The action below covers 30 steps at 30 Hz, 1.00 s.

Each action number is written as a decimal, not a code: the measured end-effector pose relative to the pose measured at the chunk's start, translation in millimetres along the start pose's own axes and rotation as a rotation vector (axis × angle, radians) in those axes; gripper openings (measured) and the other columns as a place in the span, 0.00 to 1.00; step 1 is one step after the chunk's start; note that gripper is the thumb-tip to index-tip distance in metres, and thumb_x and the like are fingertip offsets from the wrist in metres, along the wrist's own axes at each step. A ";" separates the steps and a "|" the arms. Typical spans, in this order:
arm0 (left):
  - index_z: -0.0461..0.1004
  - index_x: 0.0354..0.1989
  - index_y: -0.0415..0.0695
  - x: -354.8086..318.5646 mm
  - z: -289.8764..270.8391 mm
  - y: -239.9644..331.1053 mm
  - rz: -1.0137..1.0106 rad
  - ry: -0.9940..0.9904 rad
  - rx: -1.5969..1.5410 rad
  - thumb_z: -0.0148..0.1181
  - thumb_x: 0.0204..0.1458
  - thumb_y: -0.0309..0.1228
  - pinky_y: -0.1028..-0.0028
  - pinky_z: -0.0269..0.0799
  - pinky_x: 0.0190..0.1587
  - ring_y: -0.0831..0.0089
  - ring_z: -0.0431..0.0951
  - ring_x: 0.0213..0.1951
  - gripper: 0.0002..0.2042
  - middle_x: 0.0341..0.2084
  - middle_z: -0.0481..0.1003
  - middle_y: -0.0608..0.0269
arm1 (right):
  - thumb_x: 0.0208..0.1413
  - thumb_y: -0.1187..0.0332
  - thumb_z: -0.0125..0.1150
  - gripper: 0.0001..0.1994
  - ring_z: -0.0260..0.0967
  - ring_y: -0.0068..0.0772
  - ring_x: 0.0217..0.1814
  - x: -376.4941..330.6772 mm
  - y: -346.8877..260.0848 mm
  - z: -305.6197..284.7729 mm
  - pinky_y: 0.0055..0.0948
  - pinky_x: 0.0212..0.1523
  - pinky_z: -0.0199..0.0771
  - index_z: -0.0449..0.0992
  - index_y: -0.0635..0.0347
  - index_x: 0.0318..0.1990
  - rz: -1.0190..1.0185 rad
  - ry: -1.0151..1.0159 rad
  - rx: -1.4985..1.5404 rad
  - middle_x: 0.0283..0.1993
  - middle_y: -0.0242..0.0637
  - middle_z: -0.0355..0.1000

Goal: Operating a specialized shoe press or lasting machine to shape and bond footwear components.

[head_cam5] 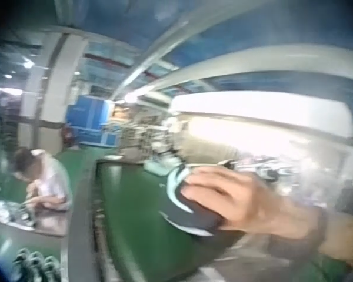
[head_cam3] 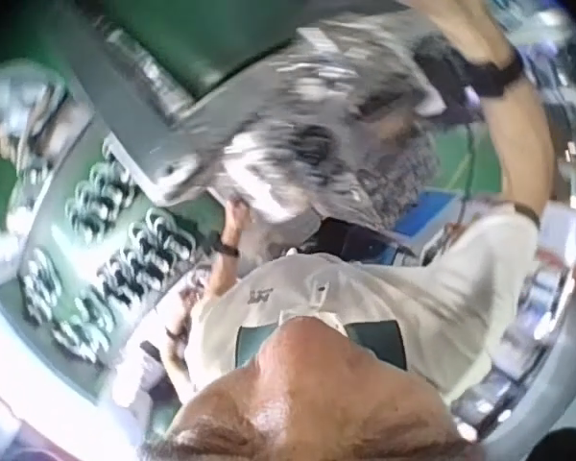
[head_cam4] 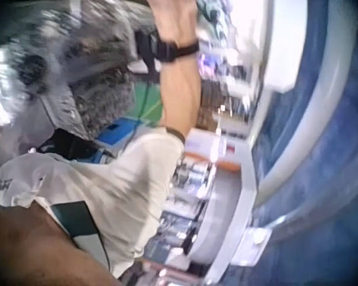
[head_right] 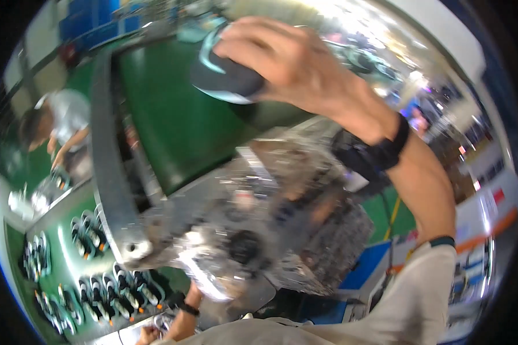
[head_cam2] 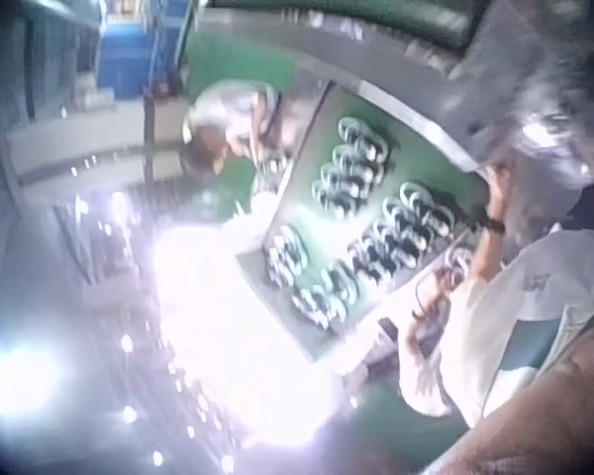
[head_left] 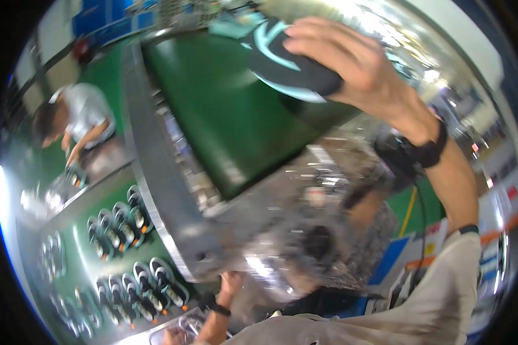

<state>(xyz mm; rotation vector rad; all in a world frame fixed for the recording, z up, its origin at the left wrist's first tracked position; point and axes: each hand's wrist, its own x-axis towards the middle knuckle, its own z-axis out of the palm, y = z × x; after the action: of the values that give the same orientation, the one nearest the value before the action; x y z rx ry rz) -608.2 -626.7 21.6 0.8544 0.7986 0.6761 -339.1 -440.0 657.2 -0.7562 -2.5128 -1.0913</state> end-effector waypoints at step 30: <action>0.62 0.61 0.35 -444.7 585.9 57.1 -0.645 -1.382 -0.114 0.51 0.57 0.41 0.62 0.67 0.59 0.59 0.73 0.56 0.28 0.53 0.72 0.50 | 0.53 0.42 0.63 0.44 0.69 0.26 0.53 -343.6 -672.4 -570.7 0.31 0.50 0.75 0.55 0.62 0.68 2.094 1.212 0.269 0.60 0.42 0.66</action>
<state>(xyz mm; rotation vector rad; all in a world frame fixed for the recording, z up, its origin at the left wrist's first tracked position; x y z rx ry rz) -372.4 -1171.9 459.0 0.6875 -0.2522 -0.4759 -409.0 -1368.3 486.0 -1.2983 -0.1297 -0.0933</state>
